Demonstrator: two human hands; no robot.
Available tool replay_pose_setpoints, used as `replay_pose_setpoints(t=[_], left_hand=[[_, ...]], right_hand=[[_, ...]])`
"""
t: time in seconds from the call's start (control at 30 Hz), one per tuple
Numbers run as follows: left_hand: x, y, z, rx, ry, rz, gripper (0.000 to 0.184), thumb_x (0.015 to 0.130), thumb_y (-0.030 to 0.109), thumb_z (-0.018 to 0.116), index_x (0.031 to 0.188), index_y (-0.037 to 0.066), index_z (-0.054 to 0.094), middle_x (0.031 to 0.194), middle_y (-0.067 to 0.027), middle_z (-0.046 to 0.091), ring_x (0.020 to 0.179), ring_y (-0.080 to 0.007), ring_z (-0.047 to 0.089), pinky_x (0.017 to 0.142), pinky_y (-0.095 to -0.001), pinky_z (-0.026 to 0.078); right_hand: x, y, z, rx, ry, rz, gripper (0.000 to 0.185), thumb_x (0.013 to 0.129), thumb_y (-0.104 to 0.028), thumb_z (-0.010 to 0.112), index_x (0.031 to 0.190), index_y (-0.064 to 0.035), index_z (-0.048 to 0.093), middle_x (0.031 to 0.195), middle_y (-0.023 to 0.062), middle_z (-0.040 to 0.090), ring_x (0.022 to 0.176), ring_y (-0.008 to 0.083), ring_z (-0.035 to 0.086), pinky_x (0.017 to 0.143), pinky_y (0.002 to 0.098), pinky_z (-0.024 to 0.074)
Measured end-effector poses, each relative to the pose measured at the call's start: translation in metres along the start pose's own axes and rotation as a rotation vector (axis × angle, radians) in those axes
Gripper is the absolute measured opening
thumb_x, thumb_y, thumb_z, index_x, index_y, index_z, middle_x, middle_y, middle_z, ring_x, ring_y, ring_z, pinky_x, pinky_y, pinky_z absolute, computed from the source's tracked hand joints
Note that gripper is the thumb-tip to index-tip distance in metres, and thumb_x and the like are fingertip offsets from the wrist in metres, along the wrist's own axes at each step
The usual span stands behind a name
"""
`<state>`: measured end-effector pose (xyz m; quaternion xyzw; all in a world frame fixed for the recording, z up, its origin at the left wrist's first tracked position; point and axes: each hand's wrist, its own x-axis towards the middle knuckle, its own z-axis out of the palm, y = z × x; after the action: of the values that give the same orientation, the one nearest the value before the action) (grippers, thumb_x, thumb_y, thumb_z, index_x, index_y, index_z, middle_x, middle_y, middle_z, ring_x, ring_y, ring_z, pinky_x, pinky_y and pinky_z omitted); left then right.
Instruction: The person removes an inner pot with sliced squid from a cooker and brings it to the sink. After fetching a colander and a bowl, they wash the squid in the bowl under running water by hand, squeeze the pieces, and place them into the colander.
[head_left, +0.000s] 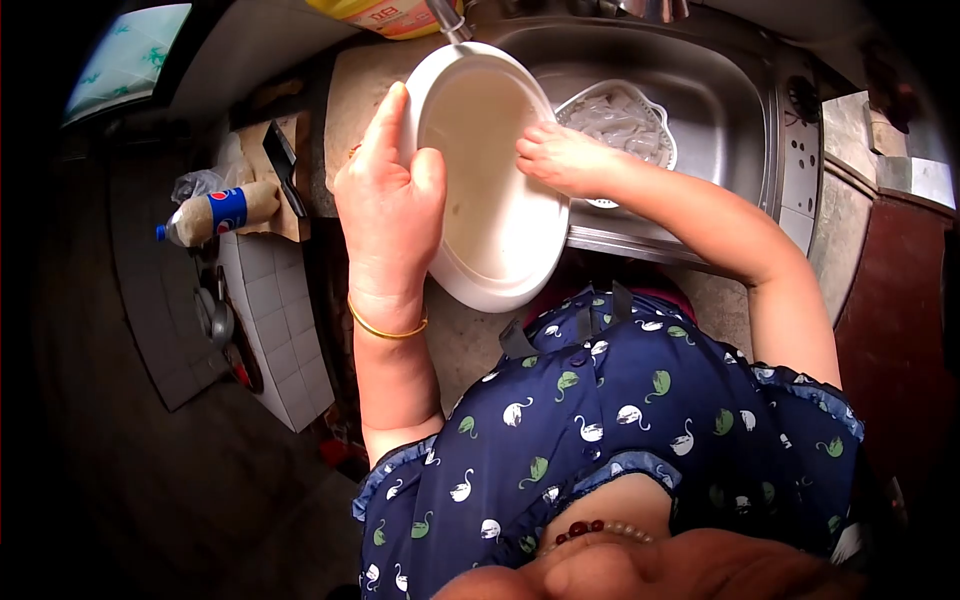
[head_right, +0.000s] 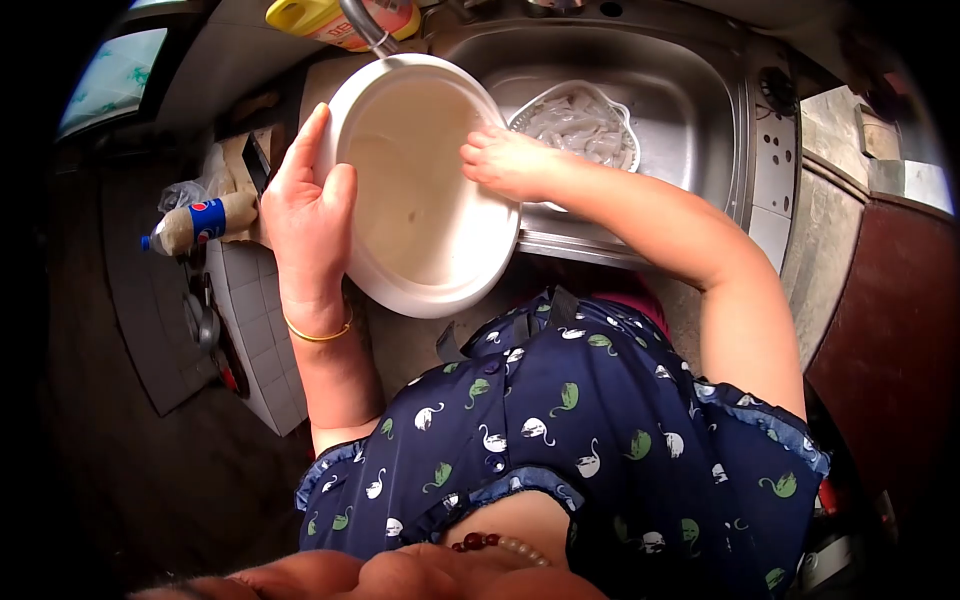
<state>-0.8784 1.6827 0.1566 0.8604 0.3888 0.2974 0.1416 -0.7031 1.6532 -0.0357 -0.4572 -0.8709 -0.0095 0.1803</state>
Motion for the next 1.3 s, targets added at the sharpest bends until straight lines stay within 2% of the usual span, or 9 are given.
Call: replay_pose_setpoints(t=[0.07,0.43,0.47,0.57,0.77,0.87,1.0,1.17,1.3], left_hand=[[0.002,0.003,0.003,0.003,0.002,0.002,0.048,0.071,0.005,0.052,0.118,-0.001,0.055,0.1,-0.0209,0.064,0.09,-0.031,0.064,0.082,-0.0358,0.049],[0.003,0.006,0.004,-0.017,-0.003,-0.021,0.048,0.072,0.005,0.053,0.12,0.001,0.055,0.103,-0.0205,0.063,0.092,-0.0317,0.063,0.084,-0.0365,0.049],[0.003,0.006,0.004,-0.017,-0.005,-0.025,0.048,0.072,0.005,0.053,0.12,0.001,0.055,0.103,-0.0205,0.063,0.093,-0.0315,0.063,0.084,-0.0365,0.049],[0.003,0.01,0.002,-0.023,-0.031,-0.078,0.051,0.074,0.001,0.051,0.124,0.004,0.054,0.11,-0.0115,0.064,0.096,-0.0149,0.061,0.087,-0.0273,0.046],[0.005,0.011,0.002,-0.034,-0.046,-0.105,0.05,0.075,-0.001,0.05,0.125,0.004,0.053,0.111,-0.011,0.063,0.096,-0.0135,0.06,0.087,-0.0267,0.046],[0.006,0.002,-0.001,-0.066,-0.014,-0.114,0.048,0.072,0.003,0.052,0.121,0.0,0.054,0.105,-0.0201,0.063,0.093,-0.0273,0.064,0.084,-0.0327,0.049],[0.005,-0.013,-0.007,-0.271,0.026,-0.182,0.047,0.075,0.0,0.052,0.122,-0.004,0.052,0.107,-0.0136,0.064,0.093,-0.0157,0.061,0.085,-0.027,0.047],[0.007,-0.039,-0.027,-0.595,0.055,-0.266,0.046,0.078,-0.006,0.052,0.123,-0.011,0.046,0.116,-0.0156,0.057,0.104,-0.0175,0.056,0.092,-0.0278,0.042],[0.008,-0.07,-0.064,-0.673,0.206,-0.383,0.046,0.076,-0.006,0.051,0.122,-0.011,0.047,0.108,-0.0145,0.061,0.092,-0.0187,0.061,0.084,-0.0263,0.047]], right_hand=[[-0.016,0.001,-0.015,0.064,-0.008,0.058,0.018,0.074,-0.011,0.053,0.089,-0.0016,0.053,0.095,0.0115,0.049,0.093,0.0262,0.049,0.086,0.0376,0.0404],[-0.08,0.02,-0.017,0.134,0.128,0.446,0.015,0.073,-0.005,0.053,0.088,-0.0051,0.054,0.092,0.0124,0.05,0.093,0.03,0.051,0.081,0.0403,0.044],[-0.076,0.016,-0.017,0.174,0.173,0.4,0.014,0.074,-0.006,0.053,0.088,-0.0048,0.054,0.092,0.0122,0.05,0.093,0.0296,0.05,0.081,0.0399,0.0439],[-0.05,-0.002,-0.016,0.24,0.256,0.241,0.013,0.076,-0.008,0.052,0.087,-0.0031,0.054,0.093,0.0117,0.05,0.095,0.0287,0.05,0.082,0.0383,0.0434],[-0.05,0.001,-0.012,0.175,0.045,0.047,0.013,0.073,-0.007,0.051,0.086,-0.003,0.052,0.095,0.0092,0.05,0.097,0.0257,0.048,0.083,0.0367,0.0435],[-0.085,0.015,-0.006,0.199,0.069,0.224,0.016,0.069,-0.002,0.053,0.085,-0.0028,0.052,0.092,0.011,0.05,0.093,0.0286,0.048,0.08,0.0382,0.0446],[-0.119,0.027,-0.001,0.228,0.262,0.428,0.025,0.067,0.003,0.054,0.091,-0.0029,0.054,0.092,0.0135,0.051,0.092,0.0336,0.05,0.08,0.0396,0.0447],[-0.13,0.018,0.004,0.375,0.367,0.684,0.021,0.073,0.002,0.052,0.092,-0.0037,0.056,0.095,0.014,0.053,0.093,0.0322,0.052,0.081,0.0385,0.0448],[-0.143,0.012,0.009,0.571,0.364,0.869,0.019,0.075,0.001,0.051,0.092,-0.0035,0.057,0.096,0.0134,0.054,0.091,0.0298,0.054,0.08,0.036,0.046]])
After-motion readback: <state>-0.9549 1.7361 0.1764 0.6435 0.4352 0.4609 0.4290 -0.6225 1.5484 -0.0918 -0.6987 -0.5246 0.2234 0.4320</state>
